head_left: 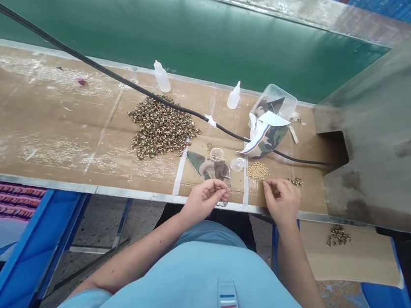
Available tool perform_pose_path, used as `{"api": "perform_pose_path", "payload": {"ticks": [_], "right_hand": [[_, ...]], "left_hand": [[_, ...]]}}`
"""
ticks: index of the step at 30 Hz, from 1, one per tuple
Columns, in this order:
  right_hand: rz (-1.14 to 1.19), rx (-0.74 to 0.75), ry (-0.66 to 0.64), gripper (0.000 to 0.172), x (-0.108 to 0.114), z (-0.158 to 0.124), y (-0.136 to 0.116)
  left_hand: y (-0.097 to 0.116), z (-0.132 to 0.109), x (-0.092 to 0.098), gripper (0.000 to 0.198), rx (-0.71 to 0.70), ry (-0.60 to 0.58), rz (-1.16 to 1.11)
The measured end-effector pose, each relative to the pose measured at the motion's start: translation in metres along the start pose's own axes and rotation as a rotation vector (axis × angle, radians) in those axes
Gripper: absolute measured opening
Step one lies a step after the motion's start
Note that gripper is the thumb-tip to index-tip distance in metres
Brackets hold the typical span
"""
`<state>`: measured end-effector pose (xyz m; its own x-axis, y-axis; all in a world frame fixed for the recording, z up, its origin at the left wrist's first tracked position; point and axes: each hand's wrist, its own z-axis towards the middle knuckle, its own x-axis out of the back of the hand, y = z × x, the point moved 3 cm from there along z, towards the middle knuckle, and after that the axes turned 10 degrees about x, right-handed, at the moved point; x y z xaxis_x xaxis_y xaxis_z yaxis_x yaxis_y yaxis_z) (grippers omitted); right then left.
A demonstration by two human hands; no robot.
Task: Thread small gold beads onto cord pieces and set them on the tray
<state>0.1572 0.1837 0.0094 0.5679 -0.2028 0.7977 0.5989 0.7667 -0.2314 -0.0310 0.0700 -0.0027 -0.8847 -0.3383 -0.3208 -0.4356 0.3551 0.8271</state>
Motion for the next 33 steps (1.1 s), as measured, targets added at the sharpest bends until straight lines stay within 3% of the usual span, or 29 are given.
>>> {"api": "perform_pose_path", "payload": {"ticks": [11,17,22,27,33], "right_hand": [[-0.168,0.171,-0.056,0.017,-0.006,0.015,-0.01],[-0.201,0.177,-0.168,0.023,-0.011,0.017,-0.004],[-0.037,0.075,-0.142,0.025,-0.008,0.014,-0.003],[0.325,-0.078,-0.088,0.016,-0.001,0.015,-0.026],[0.455,0.025,-0.123,0.012,0.0,0.023,-0.062]], "left_hand": [[0.0,0.0,0.0,0.029,0.002,-0.022,-0.026],[0.0,0.0,0.0,0.027,-0.007,-0.025,-0.015],[-0.003,0.001,0.002,0.028,0.001,-0.024,-0.019],[0.002,0.001,-0.003,0.031,0.059,-0.026,-0.015],[0.008,0.005,-0.013,0.035,0.071,-0.052,-0.02]]}}
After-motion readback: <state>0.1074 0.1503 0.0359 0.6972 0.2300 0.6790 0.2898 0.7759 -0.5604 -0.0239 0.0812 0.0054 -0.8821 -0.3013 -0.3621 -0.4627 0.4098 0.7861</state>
